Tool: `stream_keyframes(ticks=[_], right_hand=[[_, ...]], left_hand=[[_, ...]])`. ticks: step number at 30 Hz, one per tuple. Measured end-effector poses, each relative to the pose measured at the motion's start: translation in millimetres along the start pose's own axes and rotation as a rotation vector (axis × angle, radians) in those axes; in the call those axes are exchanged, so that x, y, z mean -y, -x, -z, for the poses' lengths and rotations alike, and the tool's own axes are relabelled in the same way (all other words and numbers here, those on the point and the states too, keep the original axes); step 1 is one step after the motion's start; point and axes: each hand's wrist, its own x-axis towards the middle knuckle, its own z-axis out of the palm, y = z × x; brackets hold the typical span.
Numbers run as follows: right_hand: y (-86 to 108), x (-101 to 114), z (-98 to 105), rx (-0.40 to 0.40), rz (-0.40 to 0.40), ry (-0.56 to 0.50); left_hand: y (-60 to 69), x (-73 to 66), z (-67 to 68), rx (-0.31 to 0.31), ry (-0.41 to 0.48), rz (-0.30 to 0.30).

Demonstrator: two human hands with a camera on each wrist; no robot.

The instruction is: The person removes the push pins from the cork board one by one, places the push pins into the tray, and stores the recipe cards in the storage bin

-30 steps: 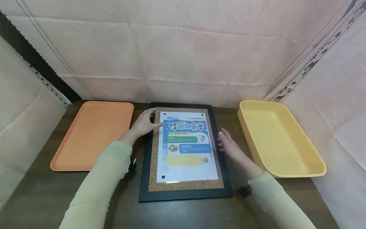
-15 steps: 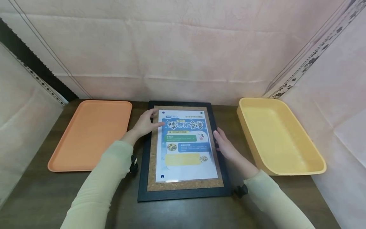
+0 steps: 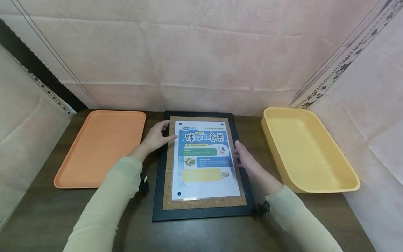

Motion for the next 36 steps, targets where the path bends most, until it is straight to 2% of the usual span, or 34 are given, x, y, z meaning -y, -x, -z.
stream_keyframes(ticks=[5, 11, 20, 23, 26, 30, 36], right_hand=[[-1.8, 0.3, 1.9, -0.037, -0.046, -0.089], [-6.3, -1.3, 6.6, -0.075, -0.127, -0.256], [-11.9, -1.8, 14.8, -0.024, -0.19, -0.342], [-15.1, -3.0, 14.0, 0.003, -0.211, -0.319], [-18.7, -7.0, 12.0, 0.027, -0.202, -0.209], [-22.1, -14.4, 12.4, 0.019, -0.177, -0.061], [-21.9, -21.1, 14.3, 0.008, -0.178, -0.028]], left_hand=[[2.3, 2.0, 2.6, -0.005, -0.018, 0.017], [3.8, 2.7, 4.4, 0.001, -0.013, 0.018], [3.6, 8.1, 4.8, -0.008, -0.008, 0.025], [4.6, 8.4, 5.5, -0.008, -0.008, 0.03], [4.5, 7.5, 6.0, -0.012, -0.005, 0.027], [3.2, 2.7, 5.9, -0.015, 0.004, 0.021], [-3.8, -2.3, 2.1, -0.013, 0.024, 0.029]])
